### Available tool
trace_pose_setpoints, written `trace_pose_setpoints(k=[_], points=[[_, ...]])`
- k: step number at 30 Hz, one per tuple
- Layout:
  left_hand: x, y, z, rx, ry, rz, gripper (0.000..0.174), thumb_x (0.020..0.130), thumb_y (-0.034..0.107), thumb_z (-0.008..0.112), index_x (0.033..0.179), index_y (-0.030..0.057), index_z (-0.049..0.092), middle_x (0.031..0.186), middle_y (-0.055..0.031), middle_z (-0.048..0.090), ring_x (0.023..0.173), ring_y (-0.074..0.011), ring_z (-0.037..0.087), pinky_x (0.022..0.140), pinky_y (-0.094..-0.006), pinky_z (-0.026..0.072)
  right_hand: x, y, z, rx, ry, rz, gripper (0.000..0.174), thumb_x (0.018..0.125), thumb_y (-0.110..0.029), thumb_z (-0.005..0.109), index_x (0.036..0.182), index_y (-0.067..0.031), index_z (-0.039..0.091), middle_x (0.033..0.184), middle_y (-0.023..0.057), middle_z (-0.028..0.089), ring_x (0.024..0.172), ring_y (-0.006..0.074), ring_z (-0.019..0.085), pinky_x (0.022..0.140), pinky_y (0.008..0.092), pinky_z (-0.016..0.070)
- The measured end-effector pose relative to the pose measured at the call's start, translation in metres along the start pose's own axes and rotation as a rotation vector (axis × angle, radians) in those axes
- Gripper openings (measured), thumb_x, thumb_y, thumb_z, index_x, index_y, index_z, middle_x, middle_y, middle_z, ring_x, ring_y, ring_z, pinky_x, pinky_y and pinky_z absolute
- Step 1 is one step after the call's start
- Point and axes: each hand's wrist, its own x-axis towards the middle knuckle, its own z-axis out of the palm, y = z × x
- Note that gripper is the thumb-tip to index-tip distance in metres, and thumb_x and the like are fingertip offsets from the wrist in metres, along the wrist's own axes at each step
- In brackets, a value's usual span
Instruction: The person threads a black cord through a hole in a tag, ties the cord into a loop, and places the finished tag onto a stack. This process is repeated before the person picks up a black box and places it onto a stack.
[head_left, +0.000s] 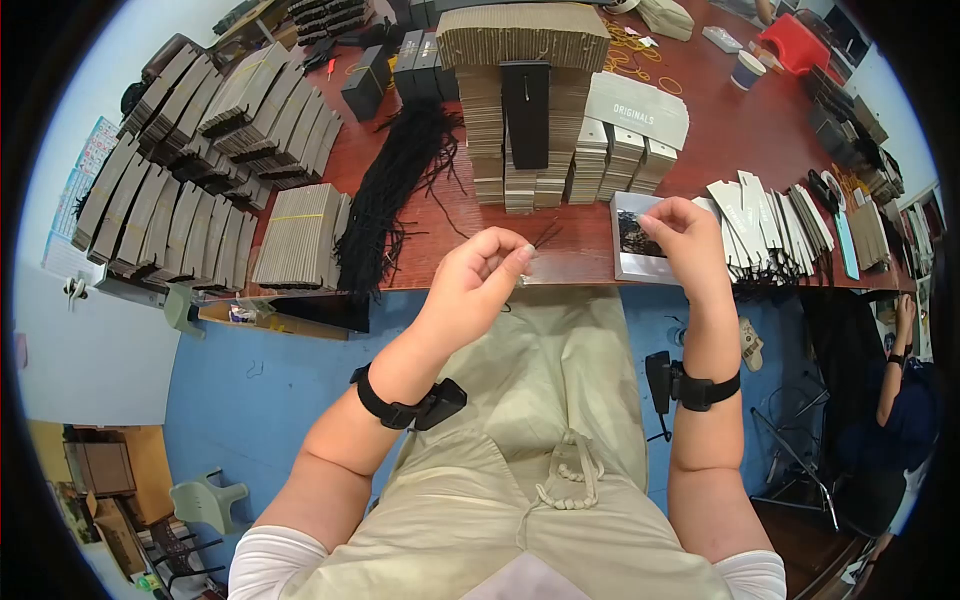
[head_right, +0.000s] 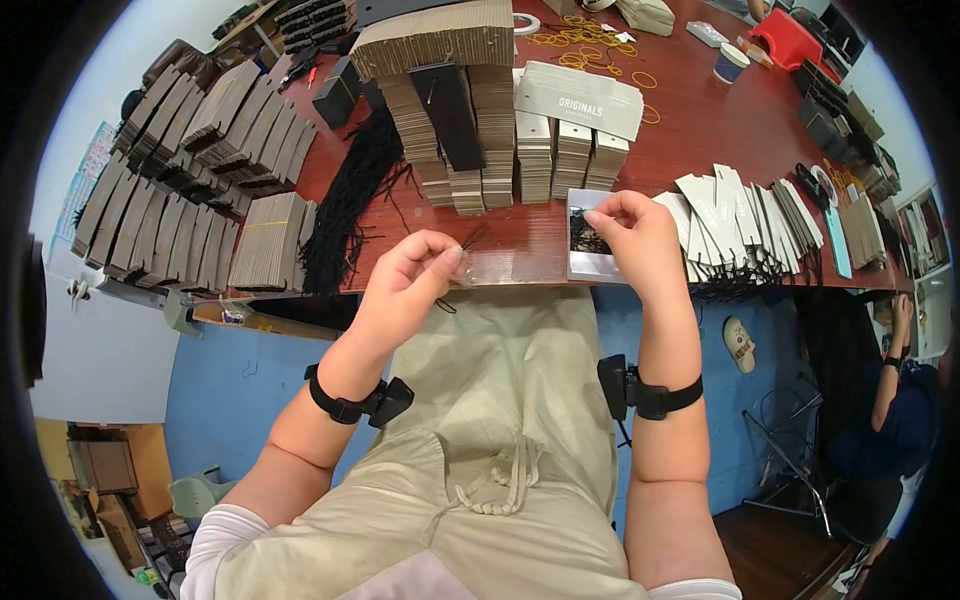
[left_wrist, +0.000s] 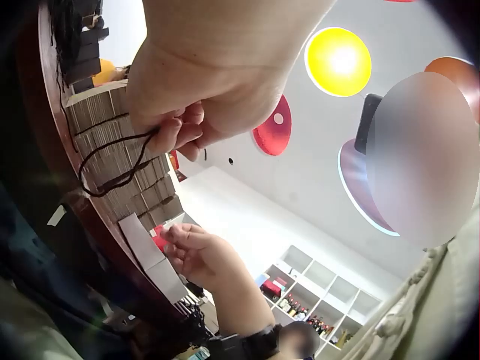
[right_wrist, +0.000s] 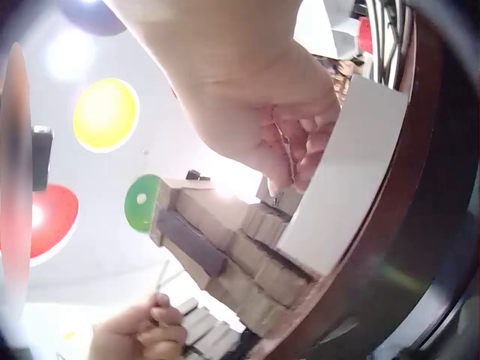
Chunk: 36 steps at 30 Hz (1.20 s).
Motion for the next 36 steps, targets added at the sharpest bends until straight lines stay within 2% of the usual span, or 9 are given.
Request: trace_pose_setpoints(k=[3, 8, 13, 19, 22, 28, 31, 34, 36], points=[[0.002, -0.001, 0.004, -0.011, -0.005, 0.015, 0.013, 0.092, 0.014, 0.054, 0.096, 0.0020, 0.055, 0.081, 0.0020, 0.056, 0.067, -0.0017, 0.043, 0.058, -0.0178, 0.0355, -0.011, -0.014, 0.006, 0.686, -0.252, 0.152, 0.009, 0.082, -0.010, 0.064, 0.085, -0.0016, 0.063, 0.079, 0.0018, 0.064, 0.067, 0.0068, 0.054, 0.057, 0.0215, 0.0412], [0.002, -0.001, 0.007, -0.044, -0.008, 0.015, 0.013, 0.092, 0.015, 0.054, 0.098, 0.0025, 0.055, 0.081, 0.0014, 0.055, 0.063, -0.0014, 0.039, 0.054, -0.0173, 0.0323, -0.035, -0.040, 0.039, 1.039, -0.351, 0.157, 0.008, 0.084, -0.005, 0.059, 0.077, -0.0058, 0.054, 0.092, 0.0132, 0.064, 0.081, 0.0186, 0.063, 0.066, 0.0275, 0.0489], [-0.001, 0.003, 0.005, -0.031, -0.005, 0.026, 0.012, 0.092, 0.013, 0.054, 0.098, 0.0025, 0.055, 0.082, 0.0014, 0.055, 0.066, -0.0025, 0.043, 0.057, -0.0182, 0.0355, -0.036, -0.033, 0.055, 1.007, -0.433, 0.089, 0.004, 0.087, -0.005, 0.056, 0.086, -0.0048, 0.052, 0.083, 0.0100, 0.062, 0.071, 0.0145, 0.059, 0.060, 0.0243, 0.0468], [-0.006, 0.011, 0.004, 0.497, 0.068, 0.309, 0.007, 0.088, 0.004, 0.055, 0.093, -0.0004, 0.057, 0.081, -0.0028, 0.057, 0.071, -0.0099, 0.052, 0.064, -0.0231, 0.0431, -0.046, -0.047, 0.055, 1.043, -0.439, 0.077, 0.008, 0.089, -0.006, 0.056, 0.095, -0.0053, 0.051, 0.079, 0.0083, 0.061, 0.064, 0.0125, 0.056, 0.054, 0.0233, 0.0438], [-0.008, 0.018, 0.008, 0.586, 0.082, 0.400, 0.005, 0.084, 0.001, 0.057, 0.089, -0.0009, 0.058, 0.080, -0.0061, 0.056, 0.068, -0.0128, 0.053, 0.061, -0.0240, 0.0431, -0.046, -0.045, 0.055, 1.026, -0.422, 0.070, 0.012, 0.089, -0.006, 0.055, 0.099, -0.0066, 0.048, 0.075, 0.0081, 0.060, 0.060, 0.0119, 0.055, 0.051, 0.0231, 0.0419], [-0.009, 0.018, 0.009, 0.612, 0.099, 0.444, 0.006, 0.083, 0.000, 0.058, 0.089, -0.0004, 0.058, 0.078, -0.0072, 0.056, 0.067, -0.0147, 0.053, 0.059, -0.0243, 0.0430, -0.047, -0.042, 0.060, 1.110, -0.434, 0.098, 0.014, 0.089, -0.006, 0.056, 0.096, -0.0087, 0.044, 0.071, 0.0092, 0.061, 0.057, 0.0119, 0.054, 0.049, 0.0224, 0.0409], [-0.010, 0.019, 0.009, 0.592, 0.080, 0.411, 0.008, 0.081, 0.001, 0.059, 0.089, -0.0008, 0.058, 0.079, -0.0097, 0.056, 0.066, -0.0210, 0.054, 0.059, -0.0291, 0.0438, -0.047, -0.039, 0.065, 1.132, -0.445, 0.120, 0.014, 0.089, -0.006, 0.056, 0.094, -0.0094, 0.043, 0.071, 0.0090, 0.060, 0.057, 0.0119, 0.054, 0.048, 0.0221, 0.0410], [-0.009, 0.016, 0.009, 0.583, 0.099, 0.440, 0.008, 0.081, 0.001, 0.059, 0.089, -0.0009, 0.058, 0.079, -0.0097, 0.056, 0.067, -0.0211, 0.054, 0.059, -0.0290, 0.0436, -0.047, -0.039, 0.067, 1.167, -0.433, 0.141, 0.014, 0.089, -0.005, 0.055, 0.093, -0.0096, 0.043, 0.071, 0.0085, 0.060, 0.056, 0.0118, 0.054, 0.048, 0.0218, 0.0412], [-0.009, 0.014, 0.008, 0.579, 0.104, 0.445, 0.007, 0.083, 0.001, 0.059, 0.089, -0.0006, 0.058, 0.078, -0.0076, 0.056, 0.067, -0.0159, 0.053, 0.059, -0.0255, 0.0427, -0.047, -0.039, 0.065, 1.173, -0.413, 0.153, 0.013, 0.089, -0.005, 0.055, 0.092, -0.0097, 0.043, 0.071, 0.0081, 0.059, 0.056, 0.0117, 0.054, 0.047, 0.0216, 0.0413]])
